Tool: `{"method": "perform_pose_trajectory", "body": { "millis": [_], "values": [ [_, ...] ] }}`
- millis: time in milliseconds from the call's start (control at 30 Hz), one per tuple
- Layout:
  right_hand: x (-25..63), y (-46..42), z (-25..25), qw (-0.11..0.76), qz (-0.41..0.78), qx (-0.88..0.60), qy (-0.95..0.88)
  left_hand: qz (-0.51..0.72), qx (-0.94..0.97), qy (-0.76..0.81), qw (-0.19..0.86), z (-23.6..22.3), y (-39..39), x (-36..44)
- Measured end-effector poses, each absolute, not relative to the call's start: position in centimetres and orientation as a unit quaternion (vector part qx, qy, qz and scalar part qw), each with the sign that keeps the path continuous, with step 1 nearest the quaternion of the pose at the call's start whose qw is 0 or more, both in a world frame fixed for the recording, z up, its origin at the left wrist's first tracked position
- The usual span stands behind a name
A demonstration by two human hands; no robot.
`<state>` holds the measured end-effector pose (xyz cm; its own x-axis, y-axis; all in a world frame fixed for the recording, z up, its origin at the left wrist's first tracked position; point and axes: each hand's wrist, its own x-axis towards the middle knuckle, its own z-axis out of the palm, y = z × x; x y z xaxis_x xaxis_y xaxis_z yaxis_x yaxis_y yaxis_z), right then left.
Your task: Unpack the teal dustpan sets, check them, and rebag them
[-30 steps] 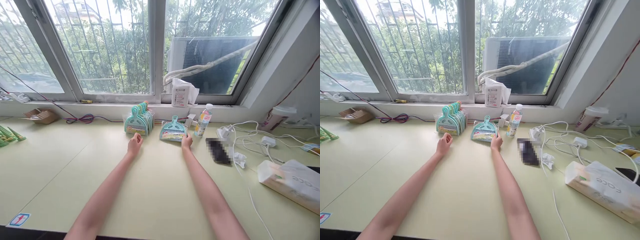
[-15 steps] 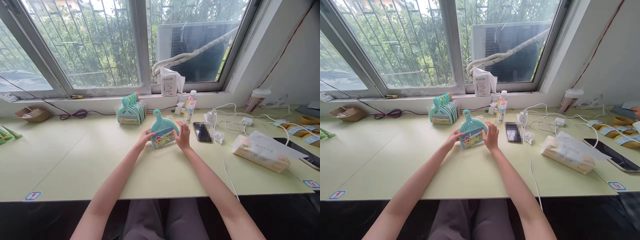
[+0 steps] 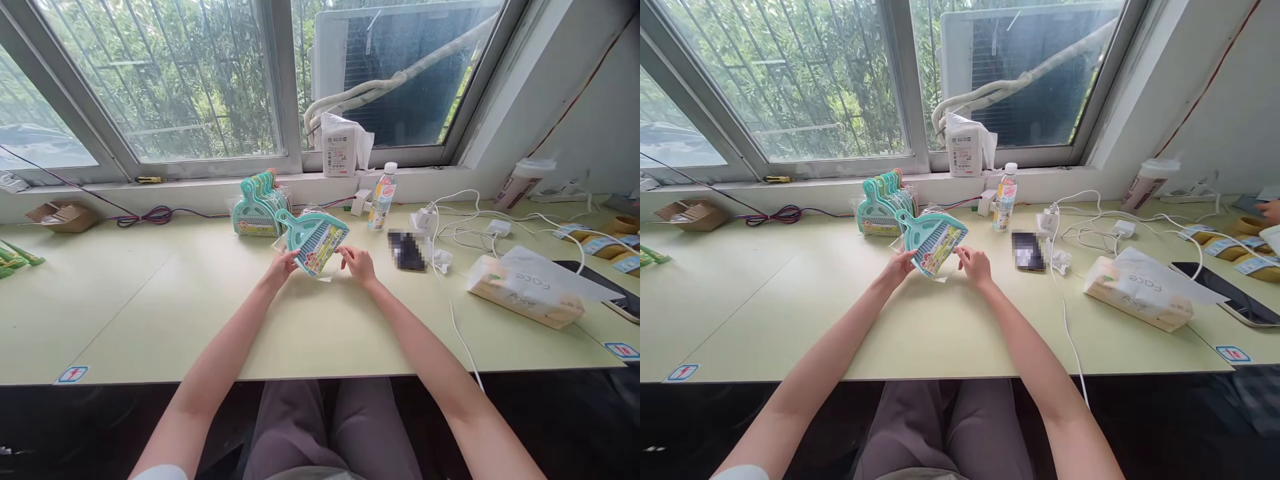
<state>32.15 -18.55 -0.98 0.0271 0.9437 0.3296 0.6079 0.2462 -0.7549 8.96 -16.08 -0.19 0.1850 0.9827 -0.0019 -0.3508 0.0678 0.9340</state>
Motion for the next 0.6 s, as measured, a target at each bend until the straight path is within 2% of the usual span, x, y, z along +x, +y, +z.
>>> {"method": "perform_pose_trajectory", "body": {
  "millis": [133,200,400,600],
  "values": [
    [32.1,-17.8,-1.4,0.433,0.443,-0.552,-0.558,0.487,0.433,0.362,0.666,-0.6,-16.4,9.1],
    [31.8,-17.4,-1.7,0.459,0.5,-0.538,-0.5,0.46,0.451,0.37,0.669,-0.6,-16.4,9.1],
    [31.4,-17.0,-1.5,0.583,0.411,-0.515,-0.476,0.376,0.527,0.351,0.676,0.3,-16.6,8.5],
    [32.0,-17.4,-0.4,0.615,0.498,-0.443,-0.422,0.432,0.519,0.364,0.641,-0.1,-15.1,7.3]
  ]
}}
